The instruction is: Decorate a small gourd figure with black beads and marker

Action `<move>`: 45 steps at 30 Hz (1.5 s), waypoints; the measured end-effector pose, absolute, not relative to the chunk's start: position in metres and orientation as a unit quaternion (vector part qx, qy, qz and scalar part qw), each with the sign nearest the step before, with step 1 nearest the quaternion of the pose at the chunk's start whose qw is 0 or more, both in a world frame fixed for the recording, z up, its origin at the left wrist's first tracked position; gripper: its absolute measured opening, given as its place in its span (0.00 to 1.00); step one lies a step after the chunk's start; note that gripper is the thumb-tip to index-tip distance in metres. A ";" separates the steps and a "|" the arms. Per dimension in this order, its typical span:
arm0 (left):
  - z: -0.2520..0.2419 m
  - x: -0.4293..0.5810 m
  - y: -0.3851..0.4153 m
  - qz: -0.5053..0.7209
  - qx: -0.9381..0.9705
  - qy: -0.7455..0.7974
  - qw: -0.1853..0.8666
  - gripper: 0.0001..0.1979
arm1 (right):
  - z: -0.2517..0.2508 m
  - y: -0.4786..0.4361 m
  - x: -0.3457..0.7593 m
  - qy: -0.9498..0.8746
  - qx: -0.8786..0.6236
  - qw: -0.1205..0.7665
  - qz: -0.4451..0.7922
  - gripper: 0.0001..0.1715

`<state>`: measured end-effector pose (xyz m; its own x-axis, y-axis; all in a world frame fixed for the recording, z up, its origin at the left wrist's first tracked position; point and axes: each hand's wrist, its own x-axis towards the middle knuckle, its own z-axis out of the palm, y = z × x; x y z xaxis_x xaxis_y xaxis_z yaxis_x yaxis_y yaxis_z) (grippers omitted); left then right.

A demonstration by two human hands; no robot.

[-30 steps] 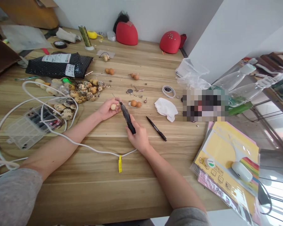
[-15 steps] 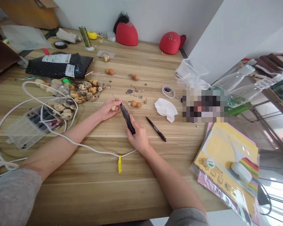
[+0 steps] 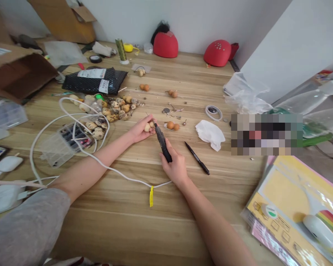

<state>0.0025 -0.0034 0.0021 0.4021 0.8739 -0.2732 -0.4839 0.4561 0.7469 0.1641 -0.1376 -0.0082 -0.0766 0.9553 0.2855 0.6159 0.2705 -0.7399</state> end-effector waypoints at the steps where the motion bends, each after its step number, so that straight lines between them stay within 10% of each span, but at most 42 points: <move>1: 0.002 0.003 -0.003 0.431 0.286 0.337 0.787 0.14 | -0.009 -0.138 0.164 -0.698 -0.565 0.382 0.218 0.32; 45: 0.001 0.001 -0.002 0.426 0.266 0.339 0.795 0.14 | -0.007 -0.141 0.163 -0.726 -0.547 0.364 0.203 0.30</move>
